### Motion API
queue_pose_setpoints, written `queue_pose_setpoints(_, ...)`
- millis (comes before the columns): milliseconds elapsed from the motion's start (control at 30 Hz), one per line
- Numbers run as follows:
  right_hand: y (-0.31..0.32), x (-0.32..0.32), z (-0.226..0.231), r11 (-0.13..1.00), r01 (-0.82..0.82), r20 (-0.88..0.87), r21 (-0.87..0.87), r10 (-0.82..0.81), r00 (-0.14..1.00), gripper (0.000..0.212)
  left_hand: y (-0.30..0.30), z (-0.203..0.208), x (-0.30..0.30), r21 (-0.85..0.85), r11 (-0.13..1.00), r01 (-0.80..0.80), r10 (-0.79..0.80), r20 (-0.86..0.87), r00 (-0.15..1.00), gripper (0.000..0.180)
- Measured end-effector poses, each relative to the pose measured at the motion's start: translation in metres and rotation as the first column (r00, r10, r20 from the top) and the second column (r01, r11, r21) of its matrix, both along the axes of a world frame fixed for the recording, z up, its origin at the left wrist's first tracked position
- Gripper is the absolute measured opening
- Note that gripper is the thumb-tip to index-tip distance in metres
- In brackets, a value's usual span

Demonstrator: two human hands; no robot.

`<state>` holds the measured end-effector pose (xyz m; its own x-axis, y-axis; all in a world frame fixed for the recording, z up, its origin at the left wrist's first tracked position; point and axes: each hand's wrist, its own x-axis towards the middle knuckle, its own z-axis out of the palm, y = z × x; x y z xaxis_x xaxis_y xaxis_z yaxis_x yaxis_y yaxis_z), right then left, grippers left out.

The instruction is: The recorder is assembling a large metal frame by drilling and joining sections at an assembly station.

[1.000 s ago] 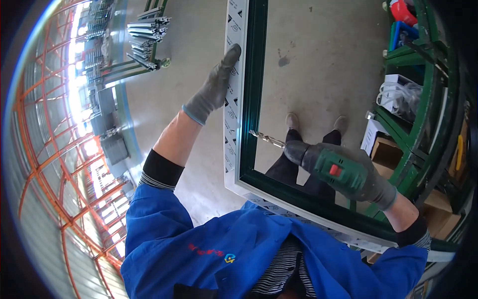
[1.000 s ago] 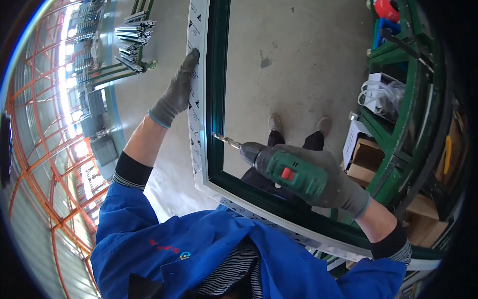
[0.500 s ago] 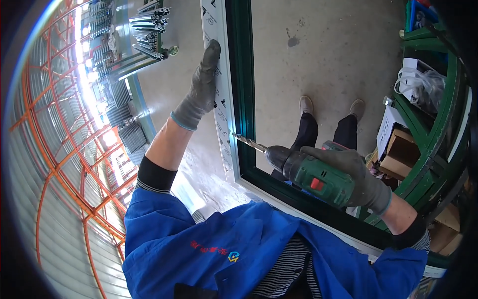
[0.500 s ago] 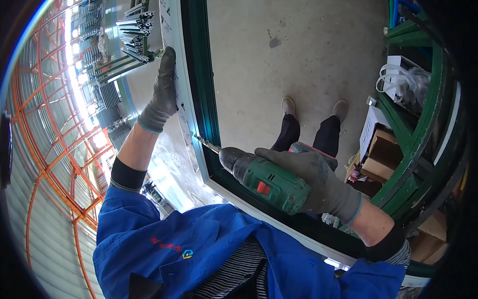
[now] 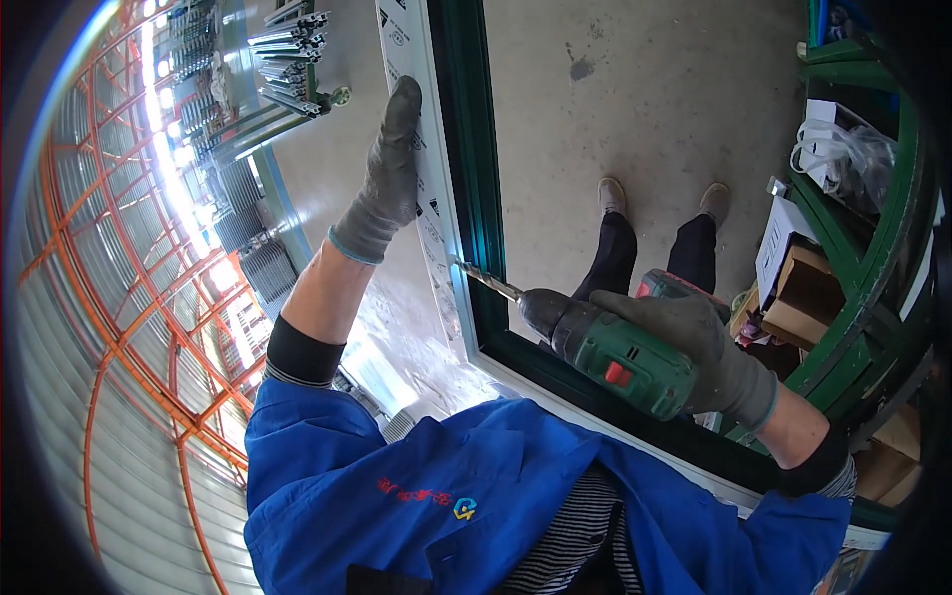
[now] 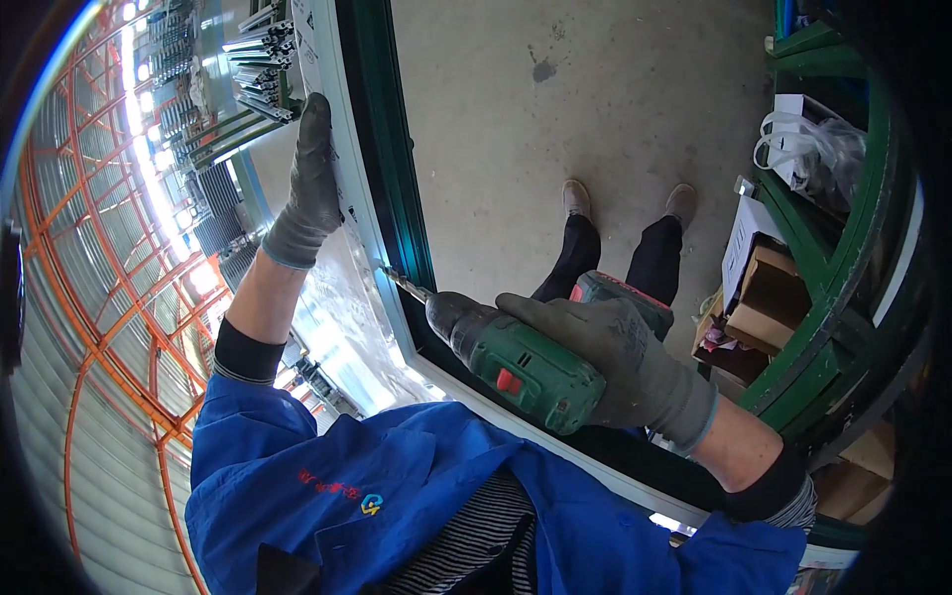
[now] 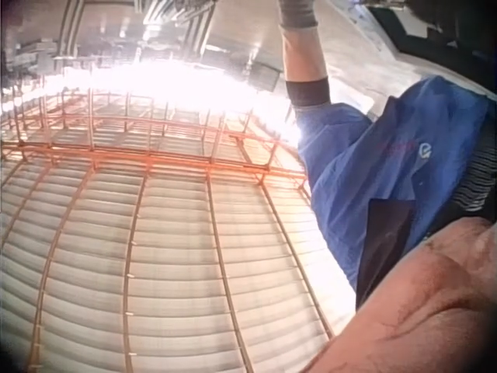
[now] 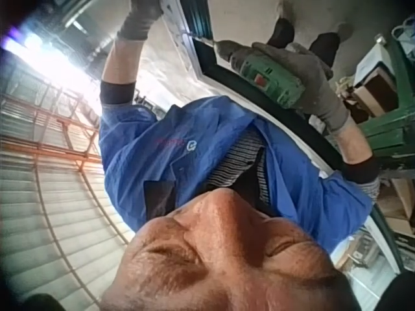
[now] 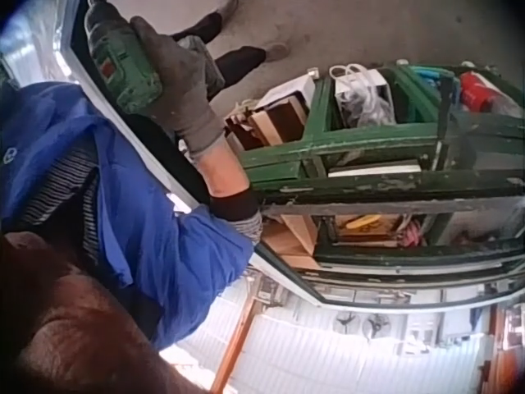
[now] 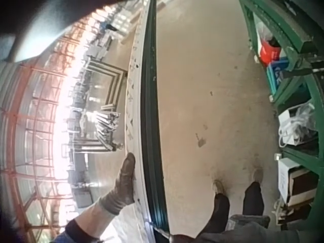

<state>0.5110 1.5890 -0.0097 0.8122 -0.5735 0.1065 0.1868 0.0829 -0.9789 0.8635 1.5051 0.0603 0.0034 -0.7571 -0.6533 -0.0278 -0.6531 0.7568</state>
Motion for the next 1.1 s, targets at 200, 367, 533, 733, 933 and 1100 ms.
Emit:
queue_pose_setpoints(200, 0.003, 0.000, 0.000, 1.000, 0.010, -0.007, -0.021, -0.010, 1.000, 0.091, 0.001, -0.001, 0.003, 0.017, 1.000, -0.016, 0.016, 0.004, 1.000, 0.067)
queue_pose_setpoints(367, 0.003, 0.000, 0.008, 0.999, 0.004, 0.010, 0.034, -0.005, 1.000, 0.069, 0.001, 0.000, 0.001, 0.000, 1.000, 0.012, -0.012, 0.048, 0.999, 0.066)
queue_pose_setpoints(533, 0.004, 0.001, 0.002, 0.998, 0.054, 0.021, 0.015, -0.054, 0.998, 0.068, 0.001, -0.001, 0.005, 0.009, 1.000, 0.023, -0.023, 0.057, 0.998, 0.069)
queue_pose_setpoints(733, 0.003, 0.003, 0.005, 0.999, 0.043, 0.001, 0.012, -0.043, 0.999, 0.069, 0.001, 0.001, 0.005, 0.002, 0.999, 0.046, -0.046, 0.039, 0.998, 0.068)
queue_pose_setpoints(933, 0.000, 0.002, 0.005, 0.999, 0.010, 0.009, 0.050, -0.011, 1.000, 0.068, 0.001, 0.000, 0.001, -0.001, 1.000, 0.006, -0.006, 0.043, 0.999, 0.066)
queue_pose_setpoints(1100, 0.004, 0.002, 0.003, 0.998, 0.008, 0.018, 0.064, -0.009, 1.000, 0.067, 0.001, 0.001, -0.003, 0.009, 0.999, -0.035, 0.034, 0.066, 0.997, 0.065)
